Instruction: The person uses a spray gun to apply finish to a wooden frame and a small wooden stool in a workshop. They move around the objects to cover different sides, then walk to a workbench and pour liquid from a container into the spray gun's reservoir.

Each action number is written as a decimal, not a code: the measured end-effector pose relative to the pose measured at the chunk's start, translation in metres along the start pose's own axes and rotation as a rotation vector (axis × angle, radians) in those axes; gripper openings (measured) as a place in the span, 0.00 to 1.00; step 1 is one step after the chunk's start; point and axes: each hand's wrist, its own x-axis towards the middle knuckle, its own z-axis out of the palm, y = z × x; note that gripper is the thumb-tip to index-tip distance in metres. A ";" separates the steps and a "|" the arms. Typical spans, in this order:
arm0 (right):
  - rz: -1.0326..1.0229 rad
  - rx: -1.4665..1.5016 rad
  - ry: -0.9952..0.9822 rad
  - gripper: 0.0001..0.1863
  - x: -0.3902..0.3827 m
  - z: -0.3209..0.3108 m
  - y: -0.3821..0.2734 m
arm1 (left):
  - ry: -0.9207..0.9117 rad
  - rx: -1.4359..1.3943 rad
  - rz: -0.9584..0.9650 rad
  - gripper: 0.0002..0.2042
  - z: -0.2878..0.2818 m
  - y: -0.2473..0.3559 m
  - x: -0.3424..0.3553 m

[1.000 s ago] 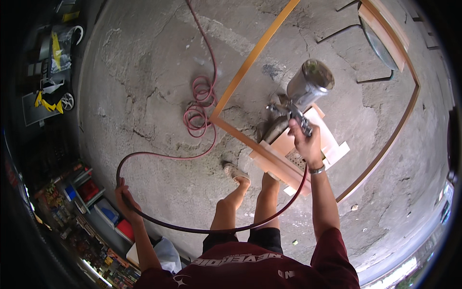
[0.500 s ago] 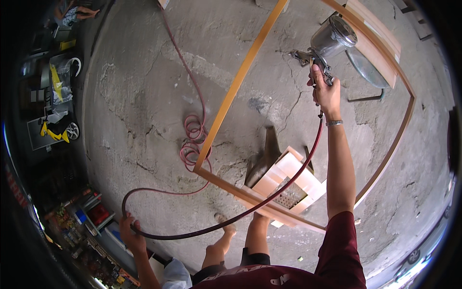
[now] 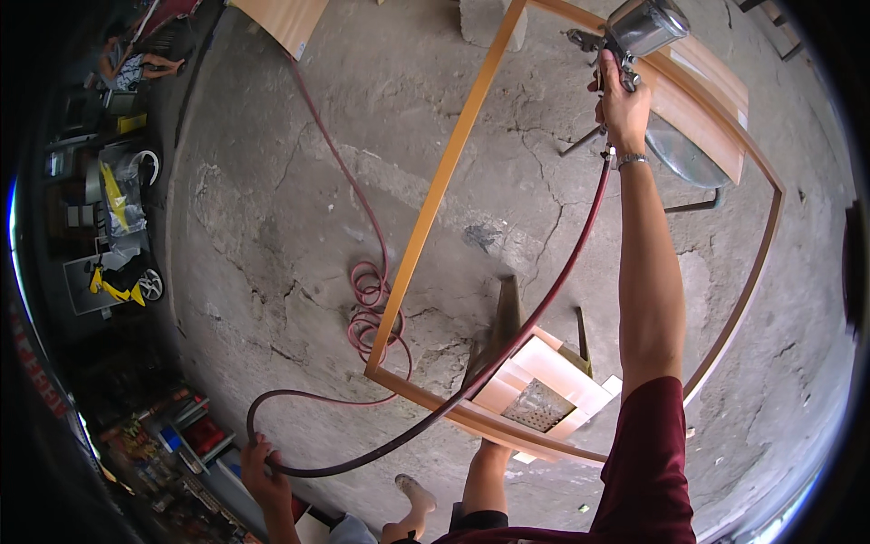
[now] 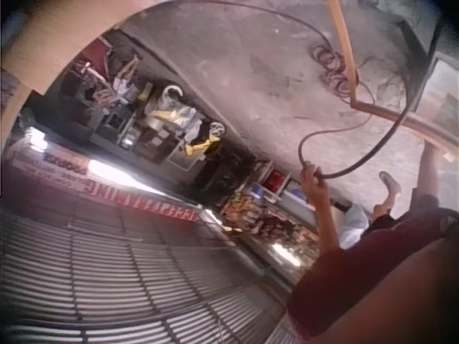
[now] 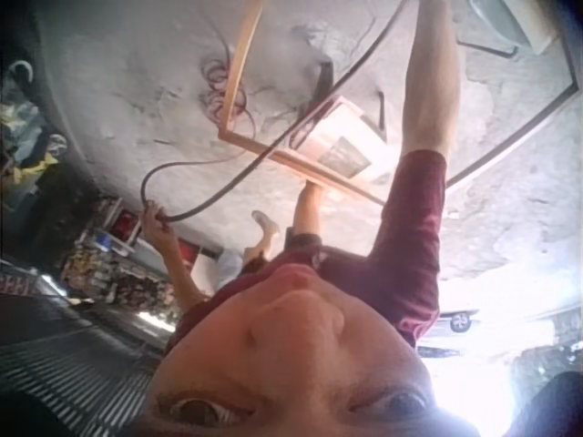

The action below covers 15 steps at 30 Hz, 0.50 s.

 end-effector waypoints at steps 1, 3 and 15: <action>-0.036 0.008 0.009 0.31 0.003 -0.001 -0.001 | 0.004 0.005 0.001 0.10 0.000 0.000 0.002; -0.074 0.069 0.092 0.31 0.005 0.002 -0.005 | 0.002 -0.006 -0.034 0.10 0.001 -0.003 0.004; 0.064 0.139 -0.230 0.26 -0.088 -0.040 -0.004 | 0.045 -0.059 -0.006 0.08 0.007 -0.026 0.008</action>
